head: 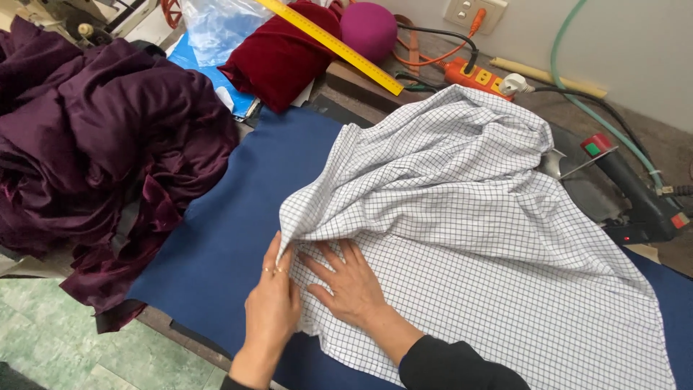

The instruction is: Ironing a checkered shirt on a blue ironing board using a steam iron.

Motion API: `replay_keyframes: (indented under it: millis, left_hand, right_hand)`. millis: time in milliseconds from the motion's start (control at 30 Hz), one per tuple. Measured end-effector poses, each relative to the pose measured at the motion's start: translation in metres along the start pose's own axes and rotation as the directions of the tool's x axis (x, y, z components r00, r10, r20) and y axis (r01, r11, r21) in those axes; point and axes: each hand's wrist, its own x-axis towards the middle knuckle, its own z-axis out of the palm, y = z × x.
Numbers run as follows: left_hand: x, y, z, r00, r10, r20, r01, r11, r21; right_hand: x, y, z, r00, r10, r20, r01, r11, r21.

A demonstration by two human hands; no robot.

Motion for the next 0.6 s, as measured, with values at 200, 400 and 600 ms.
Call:
replay_keyframes:
  millis: [200, 400, 600]
  left_hand:
    - [-0.009, -0.008, 0.003, 0.999, -0.003, 0.044, 0.004, 1.000, -0.022]
    - [0.000, -0.031, 0.001, 0.991, -0.055, 0.126, 0.072, 0.988, -0.135]
    - [-0.004, -0.024, -0.006, 0.969, -0.111, 0.223, 0.137, 0.985, -0.104]
  right_hand:
    - [-0.001, 0.001, 0.004, 0.998, -0.012, 0.064, 0.013, 1.000, -0.010]
    - [-0.009, 0.009, 0.027, 0.996, -0.013, 0.093, 0.028, 0.987, -0.159]
    - [-0.009, 0.008, 0.025, 0.998, -0.023, 0.057, 0.035, 0.977, -0.210]
